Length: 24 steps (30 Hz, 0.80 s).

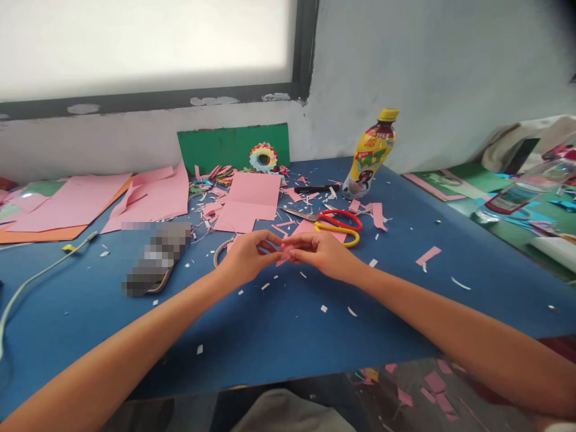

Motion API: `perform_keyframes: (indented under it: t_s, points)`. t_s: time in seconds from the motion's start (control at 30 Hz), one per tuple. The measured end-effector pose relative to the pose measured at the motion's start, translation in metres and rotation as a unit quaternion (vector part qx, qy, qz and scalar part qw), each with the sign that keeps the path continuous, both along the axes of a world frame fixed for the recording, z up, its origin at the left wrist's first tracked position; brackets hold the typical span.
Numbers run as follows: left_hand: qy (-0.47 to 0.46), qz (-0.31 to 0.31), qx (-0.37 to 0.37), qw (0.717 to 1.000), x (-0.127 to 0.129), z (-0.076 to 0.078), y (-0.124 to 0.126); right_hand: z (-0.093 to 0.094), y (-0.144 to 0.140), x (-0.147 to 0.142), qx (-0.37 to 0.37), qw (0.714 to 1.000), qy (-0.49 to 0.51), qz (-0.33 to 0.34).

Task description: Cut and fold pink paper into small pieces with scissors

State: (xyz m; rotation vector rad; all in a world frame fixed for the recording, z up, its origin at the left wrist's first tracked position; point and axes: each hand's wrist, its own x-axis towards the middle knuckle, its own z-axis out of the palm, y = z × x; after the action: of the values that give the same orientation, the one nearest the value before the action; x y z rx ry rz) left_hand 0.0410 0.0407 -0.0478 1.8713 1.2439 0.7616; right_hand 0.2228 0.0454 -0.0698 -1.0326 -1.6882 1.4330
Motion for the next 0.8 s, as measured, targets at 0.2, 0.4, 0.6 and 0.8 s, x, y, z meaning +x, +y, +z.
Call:
perform_keyframes:
  t_s: [0.2, 0.4, 0.6, 0.8]
  points:
    - [0.034, -0.013, -0.01, 0.999, 0.006, 0.004, -0.01, 0.002, -0.002, -0.002, 0.017, 0.999, -0.014, -0.035]
    - [-0.126, -0.07, -0.178, 0.973, 0.006, -0.003, -0.005, 0.001, -0.003, -0.002, 0.034, 0.999, -0.017, -0.031]
    - [-0.131, -0.041, -0.216, 0.967, -0.001, -0.006, 0.004, -0.007, 0.006, 0.001, -0.011, 1.0, -0.01, 0.009]
    - [0.003, -0.04, -0.096, 0.995, -0.003, -0.013, 0.006, -0.004, 0.003, 0.003, 0.075, 0.988, -0.127, 0.042]
